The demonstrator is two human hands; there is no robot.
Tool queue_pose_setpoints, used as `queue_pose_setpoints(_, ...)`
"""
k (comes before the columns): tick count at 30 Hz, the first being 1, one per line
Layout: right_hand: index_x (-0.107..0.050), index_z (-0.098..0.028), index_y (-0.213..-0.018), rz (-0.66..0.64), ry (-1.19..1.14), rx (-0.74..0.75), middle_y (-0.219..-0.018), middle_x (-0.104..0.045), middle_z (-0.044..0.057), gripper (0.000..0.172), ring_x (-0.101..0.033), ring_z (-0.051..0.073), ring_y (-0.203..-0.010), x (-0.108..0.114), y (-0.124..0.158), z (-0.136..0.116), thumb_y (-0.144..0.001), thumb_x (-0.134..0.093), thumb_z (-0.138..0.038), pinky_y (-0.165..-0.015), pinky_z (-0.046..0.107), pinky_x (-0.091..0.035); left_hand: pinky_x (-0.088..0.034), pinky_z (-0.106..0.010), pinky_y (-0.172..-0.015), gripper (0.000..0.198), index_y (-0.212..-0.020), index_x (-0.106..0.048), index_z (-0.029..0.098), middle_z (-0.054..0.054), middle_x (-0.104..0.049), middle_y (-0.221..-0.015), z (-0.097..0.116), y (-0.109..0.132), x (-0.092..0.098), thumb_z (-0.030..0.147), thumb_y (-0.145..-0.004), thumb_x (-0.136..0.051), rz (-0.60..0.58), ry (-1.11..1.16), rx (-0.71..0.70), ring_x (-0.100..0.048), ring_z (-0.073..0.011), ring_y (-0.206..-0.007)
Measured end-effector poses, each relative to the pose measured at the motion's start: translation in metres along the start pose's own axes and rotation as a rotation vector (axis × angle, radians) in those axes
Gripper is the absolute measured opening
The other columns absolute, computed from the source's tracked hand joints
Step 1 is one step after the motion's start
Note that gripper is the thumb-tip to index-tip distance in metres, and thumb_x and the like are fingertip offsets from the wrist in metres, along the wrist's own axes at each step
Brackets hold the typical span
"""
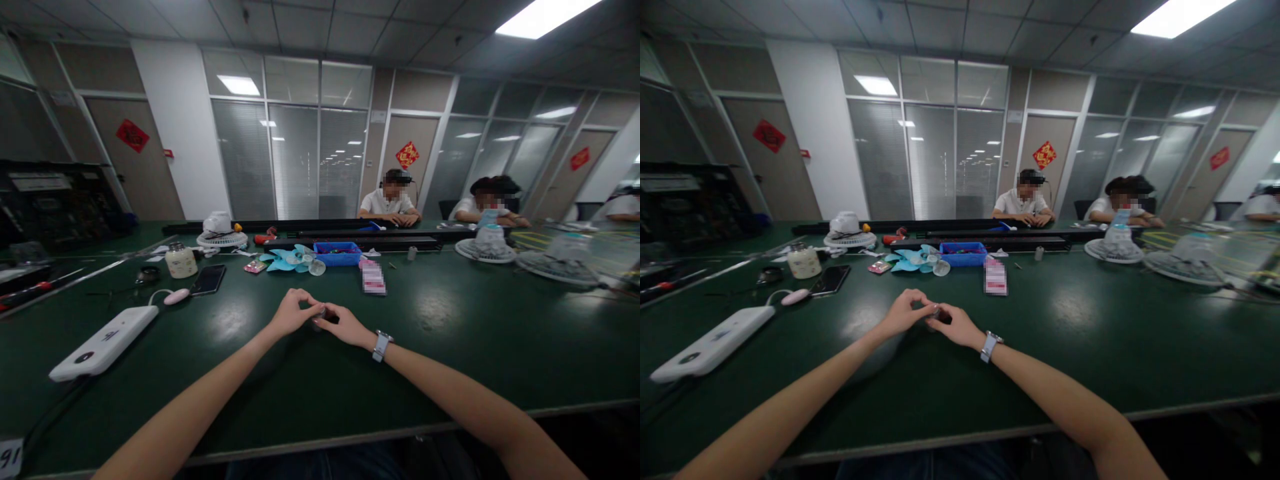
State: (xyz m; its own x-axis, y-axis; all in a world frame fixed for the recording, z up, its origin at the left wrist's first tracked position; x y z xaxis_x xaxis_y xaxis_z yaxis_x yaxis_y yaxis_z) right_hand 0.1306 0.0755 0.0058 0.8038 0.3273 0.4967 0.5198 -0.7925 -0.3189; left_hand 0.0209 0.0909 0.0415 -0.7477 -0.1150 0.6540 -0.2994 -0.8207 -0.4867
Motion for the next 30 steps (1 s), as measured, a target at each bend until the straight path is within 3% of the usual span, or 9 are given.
queue_pose_setpoints(5, -0.064, -0.017, -0.115, -0.007, 0.004, -0.009, -0.106, -0.069, 0.006, 0.035, -0.064, 0.022, -0.094, 0.0, 0.001, 0.001, -0.088, -0.065, -0.039, -0.085, 0.036, -0.05, -0.043, -0.032, -0.08, 0.022, -0.089, -0.078, 0.023, -0.005, -0.072, -0.092, 0.006, -0.001, -0.005, 0.039, -0.086, -0.064, -0.137, 0.069, -0.059, -0.06, -0.024, -0.096)
queue_pose_setpoints(12, -0.062, -0.018, -0.12, -0.014, 0.004, -0.028, -0.108, -0.069, 0.006, 0.039, -0.064, 0.022, -0.095, 0.001, 0.003, -0.004, -0.089, -0.064, -0.04, -0.086, 0.037, -0.05, -0.045, -0.028, -0.075, 0.023, -0.094, -0.078, 0.022, -0.004, -0.073, -0.094, 0.007, 0.0, -0.01, 0.038, -0.088, -0.063, -0.221, 0.185, -0.03, -0.063, -0.0209, -0.088)
queue_pose_setpoints(17, -0.064, -0.016, -0.112, -0.016, 0.026, -0.025, -0.104, -0.069, 0.006, 0.032, -0.063, 0.021, -0.092, 0.001, 0.003, -0.004, -0.089, -0.064, -0.039, -0.083, 0.036, -0.05, -0.043, -0.033, -0.08, 0.022, -0.089, -0.079, 0.024, -0.004, -0.074, -0.09, -0.001, -0.001, -0.005, 0.041, -0.083, -0.067, -0.122, 0.107, 0.001, -0.063, -0.0239, -0.092)
queue_pose_setpoints(21, -0.062, -0.018, -0.118, -0.025, 0.017, -0.017, -0.105, -0.068, 0.005, 0.036, -0.063, 0.02, -0.092, 0.001, 0.002, -0.001, -0.089, -0.064, -0.039, -0.084, 0.036, -0.05, -0.043, -0.035, -0.079, 0.021, -0.081, -0.079, 0.023, -0.005, -0.073, -0.085, -0.008, 0.001, 0.0, 0.042, -0.079, -0.07, 0.005, 0.032, 0.068, -0.061, -0.0256, -0.091)
queue_pose_setpoints(30, -0.062, -0.016, -0.118, -0.015, 0.018, -0.032, -0.101, -0.068, 0.005, 0.035, -0.061, 0.019, -0.088, 0.0, 0.002, -0.002, -0.088, -0.065, -0.034, -0.08, 0.034, -0.048, -0.041, -0.035, -0.079, 0.021, -0.071, -0.076, 0.022, -0.004, -0.071, -0.076, 0.008, 0.005, 0.01, 0.041, -0.078, -0.072, 0.128, -0.059, 0.019, -0.059, -0.0245, -0.087)
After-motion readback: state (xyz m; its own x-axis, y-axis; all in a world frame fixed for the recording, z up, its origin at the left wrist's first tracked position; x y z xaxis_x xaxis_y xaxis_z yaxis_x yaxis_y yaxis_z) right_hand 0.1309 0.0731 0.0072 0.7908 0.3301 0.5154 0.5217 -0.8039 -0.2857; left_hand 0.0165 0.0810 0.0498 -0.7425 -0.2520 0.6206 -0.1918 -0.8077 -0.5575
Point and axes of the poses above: each hand's wrist, its own y-axis away from the middle knuckle, its own x-axis out of the back of the hand, z = x × y, the point moved 10 cm from there along -y, towards the middle knuckle
